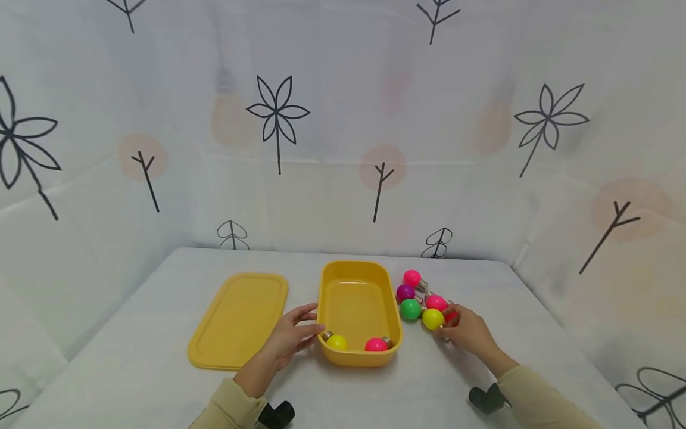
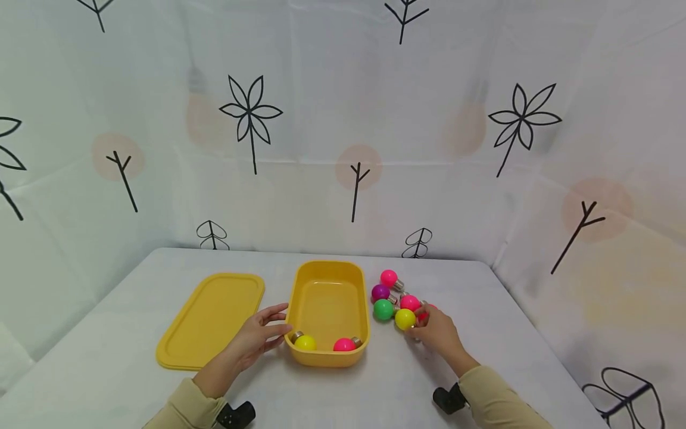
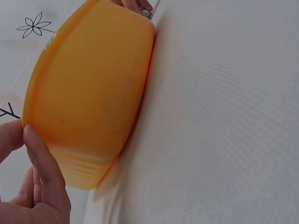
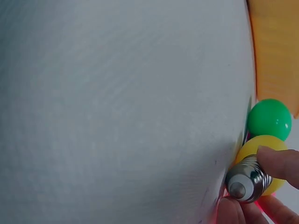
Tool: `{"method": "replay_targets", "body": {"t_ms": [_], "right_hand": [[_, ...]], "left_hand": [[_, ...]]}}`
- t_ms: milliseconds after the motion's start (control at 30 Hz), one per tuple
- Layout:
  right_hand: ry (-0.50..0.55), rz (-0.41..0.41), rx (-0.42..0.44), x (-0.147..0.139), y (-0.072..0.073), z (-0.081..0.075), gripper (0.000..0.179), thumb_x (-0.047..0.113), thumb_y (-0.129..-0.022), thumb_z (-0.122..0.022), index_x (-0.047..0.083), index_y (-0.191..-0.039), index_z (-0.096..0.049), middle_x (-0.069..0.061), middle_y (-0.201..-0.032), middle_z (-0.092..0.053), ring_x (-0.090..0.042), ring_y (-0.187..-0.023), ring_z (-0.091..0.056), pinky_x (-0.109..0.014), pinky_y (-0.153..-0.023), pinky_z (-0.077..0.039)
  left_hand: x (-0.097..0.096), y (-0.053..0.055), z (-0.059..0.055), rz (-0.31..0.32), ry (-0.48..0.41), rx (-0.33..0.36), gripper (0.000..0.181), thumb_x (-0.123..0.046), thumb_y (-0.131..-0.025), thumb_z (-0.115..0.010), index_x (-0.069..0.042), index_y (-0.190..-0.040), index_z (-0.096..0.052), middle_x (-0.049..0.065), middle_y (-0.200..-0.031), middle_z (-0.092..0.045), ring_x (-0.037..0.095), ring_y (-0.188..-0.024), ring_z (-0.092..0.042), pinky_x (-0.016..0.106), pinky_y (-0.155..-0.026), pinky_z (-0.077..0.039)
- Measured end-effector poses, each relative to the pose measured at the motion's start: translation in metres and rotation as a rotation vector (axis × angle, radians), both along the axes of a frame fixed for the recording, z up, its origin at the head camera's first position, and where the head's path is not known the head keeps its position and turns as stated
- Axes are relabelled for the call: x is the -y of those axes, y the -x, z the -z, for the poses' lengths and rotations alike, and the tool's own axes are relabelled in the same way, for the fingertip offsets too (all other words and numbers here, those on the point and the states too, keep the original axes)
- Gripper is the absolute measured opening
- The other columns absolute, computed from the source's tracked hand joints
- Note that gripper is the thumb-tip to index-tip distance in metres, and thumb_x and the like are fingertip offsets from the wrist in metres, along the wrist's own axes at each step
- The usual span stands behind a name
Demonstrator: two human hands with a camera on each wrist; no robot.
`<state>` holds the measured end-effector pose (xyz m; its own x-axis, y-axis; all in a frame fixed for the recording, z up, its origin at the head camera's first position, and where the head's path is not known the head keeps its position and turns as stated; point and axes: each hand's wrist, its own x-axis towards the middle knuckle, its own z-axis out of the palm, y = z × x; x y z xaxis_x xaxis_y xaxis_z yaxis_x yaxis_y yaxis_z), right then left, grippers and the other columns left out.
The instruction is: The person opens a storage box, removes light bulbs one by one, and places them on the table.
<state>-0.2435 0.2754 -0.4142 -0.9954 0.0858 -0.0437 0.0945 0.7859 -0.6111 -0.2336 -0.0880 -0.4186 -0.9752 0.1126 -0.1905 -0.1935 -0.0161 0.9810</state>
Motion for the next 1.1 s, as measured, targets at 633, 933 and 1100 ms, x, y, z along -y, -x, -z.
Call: {"method": "replay_targets", "body": {"t_ms": [633,933,1100], "right_hand": [[-0.058,-0.083,-0.076,-0.002,-0.001,-0.038,0.045,0.019,-0.077,-0.074,-0.006,-0.109,-0.055,-0.008,-0.082,-0.056,-0.021,-0.070,-0.051,-0.030,-0.058,-0.051],[-0.056,-0.113,-0.075,0.014,0.009,-0.058,0.044,0.015,-0.076,-0.075,-0.004,-0.111,-0.056,-0.010,-0.087,-0.056,-0.022,-0.074,-0.053,-0.031,-0.063,-0.054],[-0.036,-0.128,-0.085,0.026,0.012,-0.064,0.041,0.012,-0.077,-0.074,-0.002,-0.111,-0.056,-0.009,-0.086,-0.057,-0.021,-0.073,-0.053,-0.030,-0.063,-0.054]], "left_hand": [[-0.001,0.000,-0.001,-0.008,0.003,-0.003,0.058,-0.009,-0.082,-0.071,-0.005,-0.134,-0.048,0.013,-0.115,-0.051,0.020,-0.088,-0.057,0.034,-0.080,-0.053],[0.000,-0.001,-0.001,-0.005,-0.002,-0.005,0.057,-0.009,-0.082,-0.071,-0.006,-0.134,-0.048,0.013,-0.116,-0.050,0.020,-0.088,-0.056,0.034,-0.081,-0.053],[0.000,-0.001,-0.002,0.002,-0.003,-0.008,0.057,-0.008,-0.082,-0.071,-0.006,-0.134,-0.048,0.014,-0.117,-0.050,0.020,-0.088,-0.057,0.034,-0.080,-0.053]]}}
